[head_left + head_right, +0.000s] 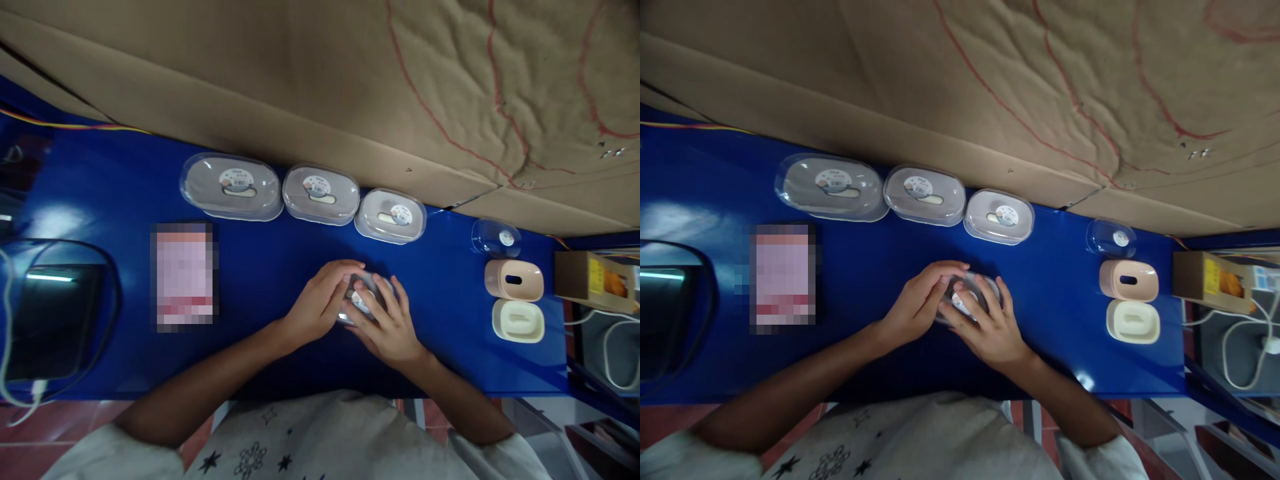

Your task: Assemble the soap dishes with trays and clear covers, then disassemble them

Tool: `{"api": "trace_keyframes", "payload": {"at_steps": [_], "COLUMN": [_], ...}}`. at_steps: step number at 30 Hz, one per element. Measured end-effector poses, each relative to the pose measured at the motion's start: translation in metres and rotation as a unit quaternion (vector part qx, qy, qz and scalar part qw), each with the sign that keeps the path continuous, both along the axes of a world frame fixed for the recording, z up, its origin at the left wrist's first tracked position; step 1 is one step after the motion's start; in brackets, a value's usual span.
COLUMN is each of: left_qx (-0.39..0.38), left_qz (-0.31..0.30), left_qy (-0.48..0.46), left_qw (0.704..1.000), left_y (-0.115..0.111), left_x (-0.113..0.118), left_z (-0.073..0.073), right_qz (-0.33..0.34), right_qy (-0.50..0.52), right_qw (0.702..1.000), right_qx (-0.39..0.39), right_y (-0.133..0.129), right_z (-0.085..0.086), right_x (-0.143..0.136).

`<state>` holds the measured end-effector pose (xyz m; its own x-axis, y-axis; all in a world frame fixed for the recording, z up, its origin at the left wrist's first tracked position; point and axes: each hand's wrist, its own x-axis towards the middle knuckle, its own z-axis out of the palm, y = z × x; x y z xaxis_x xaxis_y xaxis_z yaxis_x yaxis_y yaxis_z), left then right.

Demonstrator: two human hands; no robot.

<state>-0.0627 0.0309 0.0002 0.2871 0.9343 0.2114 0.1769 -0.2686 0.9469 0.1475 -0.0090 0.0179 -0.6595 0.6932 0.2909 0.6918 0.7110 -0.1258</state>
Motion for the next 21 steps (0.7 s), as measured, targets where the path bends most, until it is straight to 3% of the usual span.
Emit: {"api": "trace_keyframes", "payload": {"at_steps": [8, 21], "left_qx": [-0.026, -0.014], "left_qz": [0.003, 0.007], "left_qy": [-0.014, -0.037], "left_qw": [1.000, 0.999], "left_y": [0.0014, 0.0036], "left_x": [-0.0015, -0.0020], "left_z": [-0.0006, -0.0008], "right_qz": [-0.020, -0.028], "right_qy": [-0.019, -0.015], "right_qw": [0.999, 0.999], "right_qx": [-0.023, 0.008], "right_y": [-0.0013, -0.0039], "right_z": [0.0065, -0.0017], "right_x": [-0.0036, -0.0072]}}
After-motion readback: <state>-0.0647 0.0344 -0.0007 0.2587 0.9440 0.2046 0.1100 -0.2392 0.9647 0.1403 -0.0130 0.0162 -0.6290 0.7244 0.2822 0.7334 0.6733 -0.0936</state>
